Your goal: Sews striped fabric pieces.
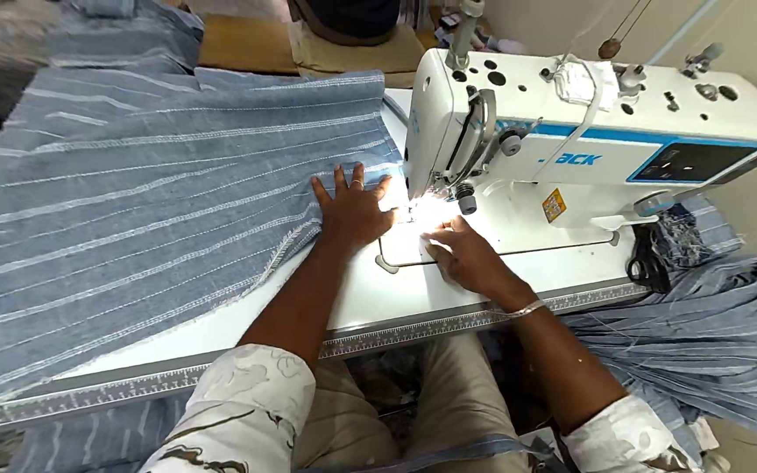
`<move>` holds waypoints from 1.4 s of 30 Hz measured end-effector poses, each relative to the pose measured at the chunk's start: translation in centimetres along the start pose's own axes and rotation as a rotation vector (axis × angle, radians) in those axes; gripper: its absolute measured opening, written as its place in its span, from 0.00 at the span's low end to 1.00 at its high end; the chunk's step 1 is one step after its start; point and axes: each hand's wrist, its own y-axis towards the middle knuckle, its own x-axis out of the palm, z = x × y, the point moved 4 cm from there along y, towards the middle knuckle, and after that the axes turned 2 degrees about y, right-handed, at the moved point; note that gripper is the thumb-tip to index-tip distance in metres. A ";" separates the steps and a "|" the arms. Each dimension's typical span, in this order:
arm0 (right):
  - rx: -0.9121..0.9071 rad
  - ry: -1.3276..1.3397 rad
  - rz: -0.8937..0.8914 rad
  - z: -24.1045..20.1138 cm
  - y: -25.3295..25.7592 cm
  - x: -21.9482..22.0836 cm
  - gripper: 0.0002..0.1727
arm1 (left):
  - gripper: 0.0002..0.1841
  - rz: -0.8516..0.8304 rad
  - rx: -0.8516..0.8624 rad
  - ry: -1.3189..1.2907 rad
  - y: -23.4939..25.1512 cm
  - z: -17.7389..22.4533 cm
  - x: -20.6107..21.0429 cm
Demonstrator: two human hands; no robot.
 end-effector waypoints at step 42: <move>0.122 -0.395 0.094 -1.4 1.9 1.5 0.23 | 0.09 -0.670 0.055 0.257 -28.5 -4.7 -5.9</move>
